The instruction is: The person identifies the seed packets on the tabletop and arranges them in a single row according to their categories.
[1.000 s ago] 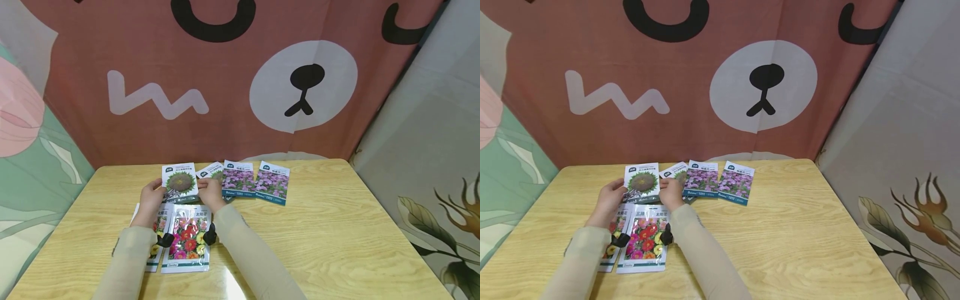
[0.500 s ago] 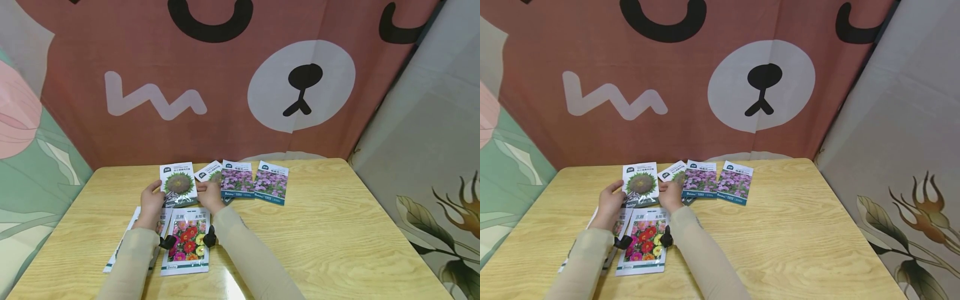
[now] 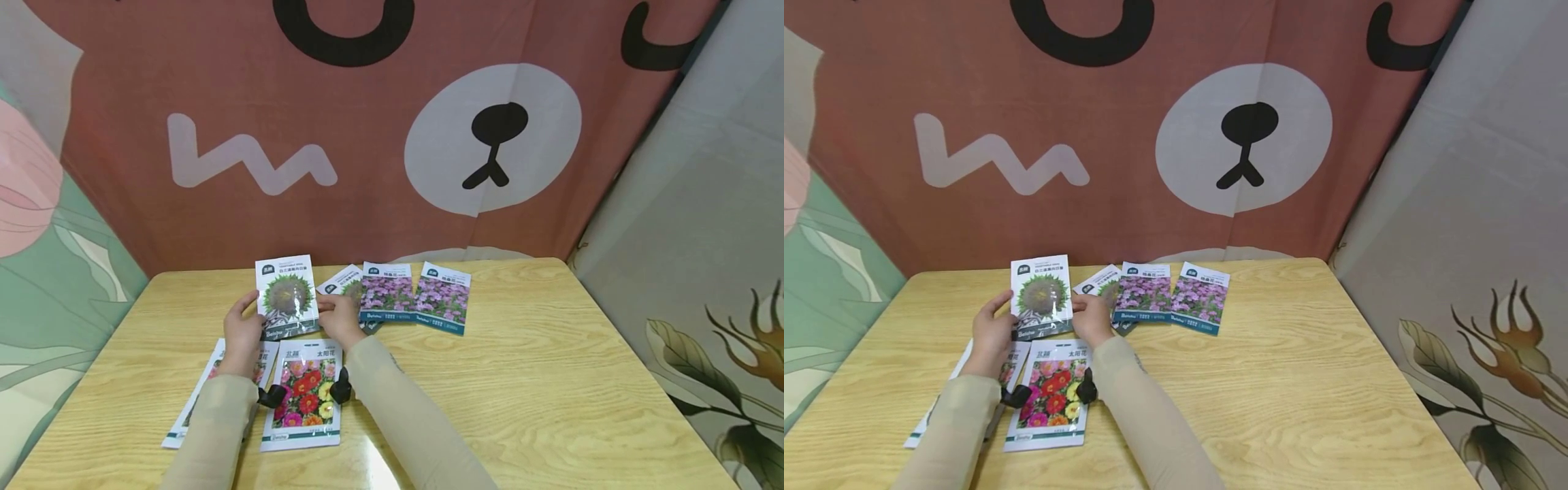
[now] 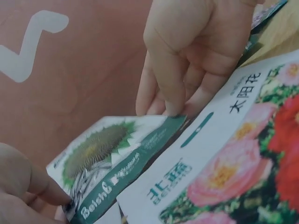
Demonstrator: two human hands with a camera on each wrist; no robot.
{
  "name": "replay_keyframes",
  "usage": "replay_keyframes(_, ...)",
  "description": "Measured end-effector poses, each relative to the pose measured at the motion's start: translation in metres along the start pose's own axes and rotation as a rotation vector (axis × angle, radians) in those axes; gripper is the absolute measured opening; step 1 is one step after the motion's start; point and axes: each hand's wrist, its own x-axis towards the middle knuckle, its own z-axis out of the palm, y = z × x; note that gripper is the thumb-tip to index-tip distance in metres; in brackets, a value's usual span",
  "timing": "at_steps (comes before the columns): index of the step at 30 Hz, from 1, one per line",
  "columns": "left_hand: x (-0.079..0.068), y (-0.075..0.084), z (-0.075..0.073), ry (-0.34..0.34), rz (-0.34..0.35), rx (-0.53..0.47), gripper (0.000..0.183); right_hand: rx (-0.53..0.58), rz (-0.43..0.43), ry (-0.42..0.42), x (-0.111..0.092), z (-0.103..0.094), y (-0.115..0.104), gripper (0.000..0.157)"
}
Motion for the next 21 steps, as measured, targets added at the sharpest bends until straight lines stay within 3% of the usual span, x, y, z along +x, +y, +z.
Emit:
replay_keyframes(11,-0.003,0.006,0.002,-0.036,0.034,-0.126,0.058,0.138,-0.024,0.031,-0.004,-0.007,0.001,0.047)
replay_keyframes(17,-0.009,0.014,0.002,-0.072,0.049,-0.119,0.056,0.216,-0.03,0.049,-0.008,-0.017,-0.007,0.037)
replay_keyframes(21,-0.016,0.021,0.002,-0.079,0.071,-0.062,0.055,0.25,-0.05,0.05,-0.014,-0.026,-0.011,0.035)
